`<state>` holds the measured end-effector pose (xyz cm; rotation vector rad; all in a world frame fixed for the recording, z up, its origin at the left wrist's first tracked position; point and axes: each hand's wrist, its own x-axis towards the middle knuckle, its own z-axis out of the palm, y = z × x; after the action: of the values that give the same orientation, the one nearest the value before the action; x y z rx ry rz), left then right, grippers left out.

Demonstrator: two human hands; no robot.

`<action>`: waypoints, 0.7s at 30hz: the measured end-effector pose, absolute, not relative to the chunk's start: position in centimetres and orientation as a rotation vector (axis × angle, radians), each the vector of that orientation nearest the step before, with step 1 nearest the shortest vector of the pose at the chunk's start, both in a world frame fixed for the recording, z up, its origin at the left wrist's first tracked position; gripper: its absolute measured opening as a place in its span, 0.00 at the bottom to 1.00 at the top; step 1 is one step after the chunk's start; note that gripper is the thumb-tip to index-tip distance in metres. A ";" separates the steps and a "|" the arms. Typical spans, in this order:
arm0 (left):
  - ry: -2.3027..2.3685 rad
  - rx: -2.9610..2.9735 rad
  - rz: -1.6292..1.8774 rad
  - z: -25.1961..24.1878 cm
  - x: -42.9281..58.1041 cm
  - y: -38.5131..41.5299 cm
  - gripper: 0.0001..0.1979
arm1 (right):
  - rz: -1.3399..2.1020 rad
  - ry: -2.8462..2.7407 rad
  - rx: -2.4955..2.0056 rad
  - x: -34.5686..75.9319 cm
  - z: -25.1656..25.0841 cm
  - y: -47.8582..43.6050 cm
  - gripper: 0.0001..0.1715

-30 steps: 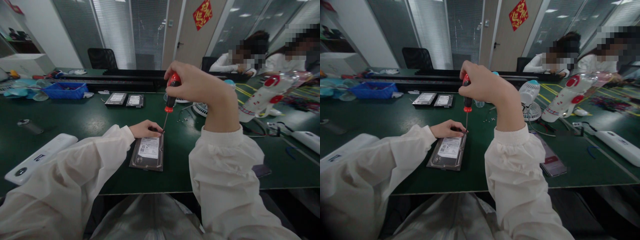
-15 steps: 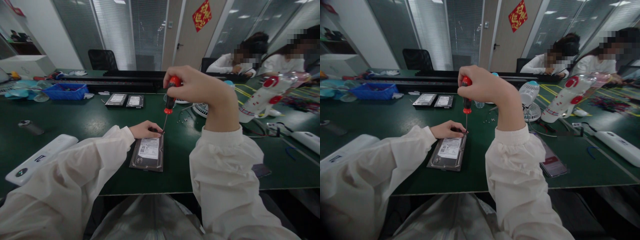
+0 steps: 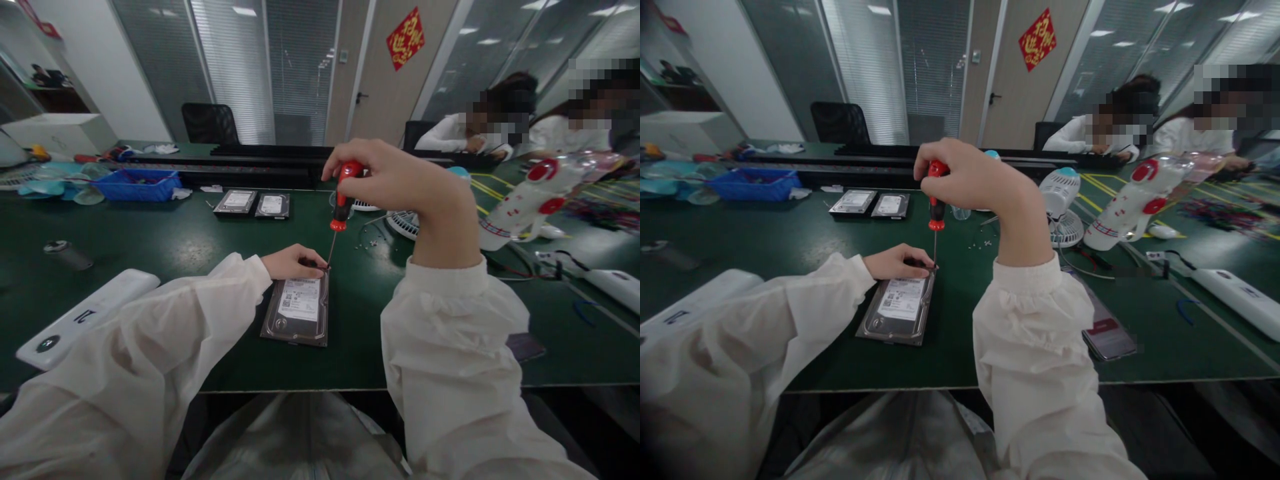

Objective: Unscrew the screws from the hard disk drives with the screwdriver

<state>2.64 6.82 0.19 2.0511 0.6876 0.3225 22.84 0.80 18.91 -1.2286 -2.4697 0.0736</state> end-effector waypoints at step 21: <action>0.696 2.069 0.314 0.4 2.7 6.8 0.21 | 0.116 -2.414 -1.193 23.0 18.6 1.0 0.24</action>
<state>2.66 6.76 0.36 2.0685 0.6957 0.3139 22.96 0.99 18.64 -1.1934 -2.4141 0.1164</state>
